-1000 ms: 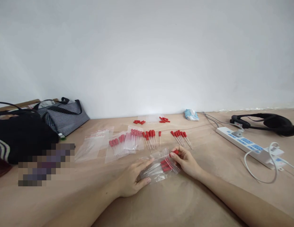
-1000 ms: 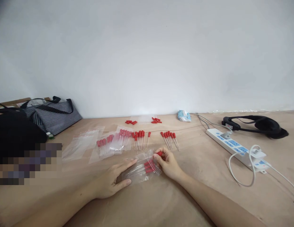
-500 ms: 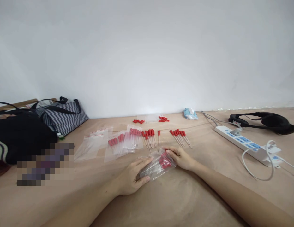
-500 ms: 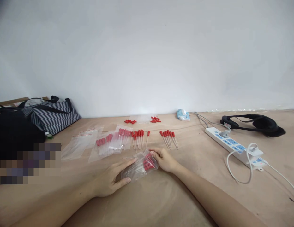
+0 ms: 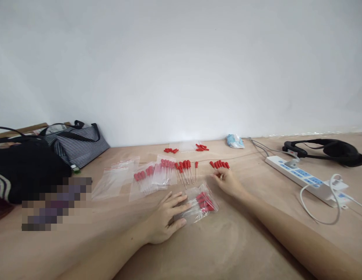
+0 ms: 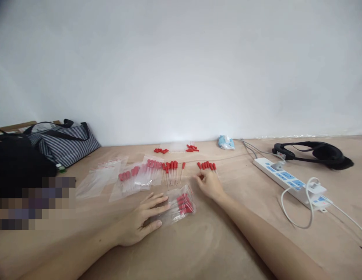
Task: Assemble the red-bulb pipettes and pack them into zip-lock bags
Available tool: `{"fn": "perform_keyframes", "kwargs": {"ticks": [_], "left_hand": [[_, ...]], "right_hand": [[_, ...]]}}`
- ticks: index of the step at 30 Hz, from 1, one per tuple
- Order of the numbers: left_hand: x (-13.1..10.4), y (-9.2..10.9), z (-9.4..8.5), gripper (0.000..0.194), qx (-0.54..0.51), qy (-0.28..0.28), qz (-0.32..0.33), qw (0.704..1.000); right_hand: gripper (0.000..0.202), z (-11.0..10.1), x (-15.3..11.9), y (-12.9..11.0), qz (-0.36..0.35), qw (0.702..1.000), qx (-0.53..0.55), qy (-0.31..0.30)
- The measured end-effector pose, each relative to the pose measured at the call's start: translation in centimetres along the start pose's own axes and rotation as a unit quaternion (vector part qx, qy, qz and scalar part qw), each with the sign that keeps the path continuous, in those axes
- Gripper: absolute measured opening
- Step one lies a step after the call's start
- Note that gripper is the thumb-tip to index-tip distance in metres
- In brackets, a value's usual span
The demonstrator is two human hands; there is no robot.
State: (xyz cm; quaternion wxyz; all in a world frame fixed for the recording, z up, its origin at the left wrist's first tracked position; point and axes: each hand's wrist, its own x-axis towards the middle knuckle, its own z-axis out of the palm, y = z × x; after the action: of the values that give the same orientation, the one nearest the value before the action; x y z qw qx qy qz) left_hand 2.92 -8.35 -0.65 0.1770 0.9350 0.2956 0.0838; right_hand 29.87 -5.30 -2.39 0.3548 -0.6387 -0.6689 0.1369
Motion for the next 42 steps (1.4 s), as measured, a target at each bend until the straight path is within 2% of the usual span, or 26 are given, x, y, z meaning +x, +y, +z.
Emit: {"fn": "perform_keyframes", "kwargs": {"ticks": [2, 5, 8, 12, 18, 25, 30, 32, 34, 35, 38, 40, 42], "left_hand": [[-0.1, 0.0, -0.1, 0.039, 0.005, 0.015, 0.014, 1.000], [-0.3, 0.0, 0.0, 0.035, -0.016, 0.049, 0.042, 0.998], [-0.5, 0.0, 0.2, 0.035, -0.055, 0.045, 0.049, 0.996], [-0.5, 0.0, 0.2, 0.037, -0.080, 0.026, 0.031, 0.996], [-0.5, -0.2, 0.3, 0.037, -0.078, 0.024, 0.033, 0.996], [-0.5, -0.4, 0.5, 0.038, -0.076, 0.024, 0.035, 0.996], [-0.6, -0.1, 0.2, 0.037, -0.085, 0.021, 0.027, 0.996], [-0.6, -0.1, 0.2, 0.037, -0.086, 0.022, 0.026, 0.996], [-0.6, -0.1, 0.2, 0.038, -0.086, 0.018, 0.025, 0.996], [-0.6, -0.2, 0.2, 0.038, -0.086, 0.016, 0.025, 0.996], [-0.5, -0.2, 0.2, 0.037, -0.089, 0.020, 0.026, 0.996], [-0.6, -0.3, 0.3, 0.039, -0.084, 0.024, 0.028, 0.996], [-0.6, -0.3, 0.3, 0.044, -0.079, 0.024, 0.026, 0.996]], "right_hand": [[0.019, -0.4, 1.8, 0.4, 0.045, 0.991, -0.119, 0.044], [0.025, -0.1, 4.1, 0.5, 0.132, 0.963, -0.234, 0.014], [0.032, 0.7, 5.2, 0.1, 0.173, 0.946, -0.275, -0.015], [0.031, 1.7, 5.4, -0.3, 0.181, 0.941, -0.284, -0.013], [0.031, 1.9, 5.0, -0.4, 0.178, 0.938, -0.297, 0.009], [0.023, 2.7, 4.9, -1.0, 0.148, 0.944, -0.294, 0.009], [0.024, 1.9, 4.8, -1.1, 0.127, 0.953, -0.275, 0.014], [0.023, 1.0, 4.3, -0.7, 0.104, 0.971, -0.209, 0.042], [0.022, 0.0, 3.4, -0.2, 0.067, 0.993, -0.049, 0.088], [0.023, -0.3, 2.7, 0.1, 0.052, 0.992, 0.055, 0.102], [0.031, -0.8, 0.0, 0.5, 0.053, 0.946, 0.309, 0.078], [0.035, -0.5, -1.6, 0.4, 0.068, 0.913, 0.395, 0.075], [0.037, -0.1, -2.6, 0.1, 0.074, 0.893, 0.435, 0.090]]}}
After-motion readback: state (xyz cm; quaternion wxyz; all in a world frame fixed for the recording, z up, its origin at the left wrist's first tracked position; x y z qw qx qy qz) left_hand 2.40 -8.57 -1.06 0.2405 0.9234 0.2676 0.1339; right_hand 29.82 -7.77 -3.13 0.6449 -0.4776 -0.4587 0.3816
